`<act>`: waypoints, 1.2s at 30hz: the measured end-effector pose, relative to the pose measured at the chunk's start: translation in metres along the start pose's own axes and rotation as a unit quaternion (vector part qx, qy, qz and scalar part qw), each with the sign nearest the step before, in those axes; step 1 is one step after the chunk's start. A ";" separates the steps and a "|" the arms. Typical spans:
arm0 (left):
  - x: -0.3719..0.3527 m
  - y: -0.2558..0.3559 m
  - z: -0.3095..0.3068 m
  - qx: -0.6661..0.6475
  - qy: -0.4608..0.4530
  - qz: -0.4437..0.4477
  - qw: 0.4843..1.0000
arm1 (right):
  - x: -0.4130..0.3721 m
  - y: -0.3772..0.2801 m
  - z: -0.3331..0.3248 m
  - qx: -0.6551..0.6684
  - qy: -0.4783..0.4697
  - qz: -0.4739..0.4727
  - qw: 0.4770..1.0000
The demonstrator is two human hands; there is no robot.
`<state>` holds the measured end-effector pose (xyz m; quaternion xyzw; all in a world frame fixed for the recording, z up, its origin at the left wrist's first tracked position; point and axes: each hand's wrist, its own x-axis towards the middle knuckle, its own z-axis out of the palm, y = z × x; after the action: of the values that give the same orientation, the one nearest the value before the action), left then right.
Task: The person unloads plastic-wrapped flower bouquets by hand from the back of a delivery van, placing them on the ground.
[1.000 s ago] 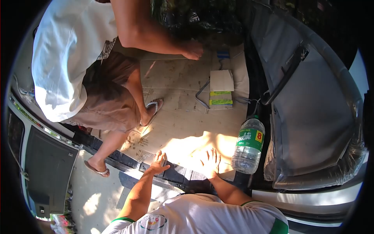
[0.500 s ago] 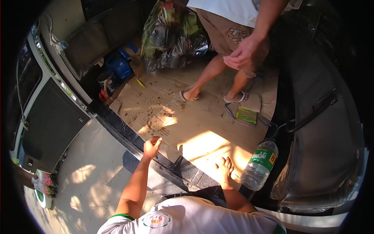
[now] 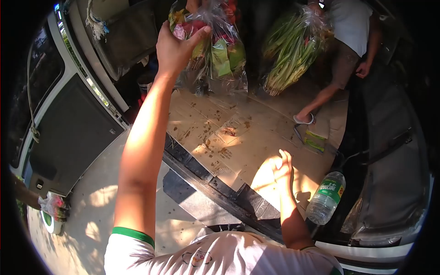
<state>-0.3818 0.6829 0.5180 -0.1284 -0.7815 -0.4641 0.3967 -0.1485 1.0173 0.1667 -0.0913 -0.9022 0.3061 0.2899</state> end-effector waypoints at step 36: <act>-0.030 -0.159 -0.077 0.032 0.130 -0.288 0.948 | 0.140 -0.186 -0.176 0.564 -0.234 0.040 0.791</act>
<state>-0.4141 0.5386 0.4164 0.1764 -0.7412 -0.5460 0.3484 -0.1587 1.0051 0.4582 0.1269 -0.6048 0.7841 0.0570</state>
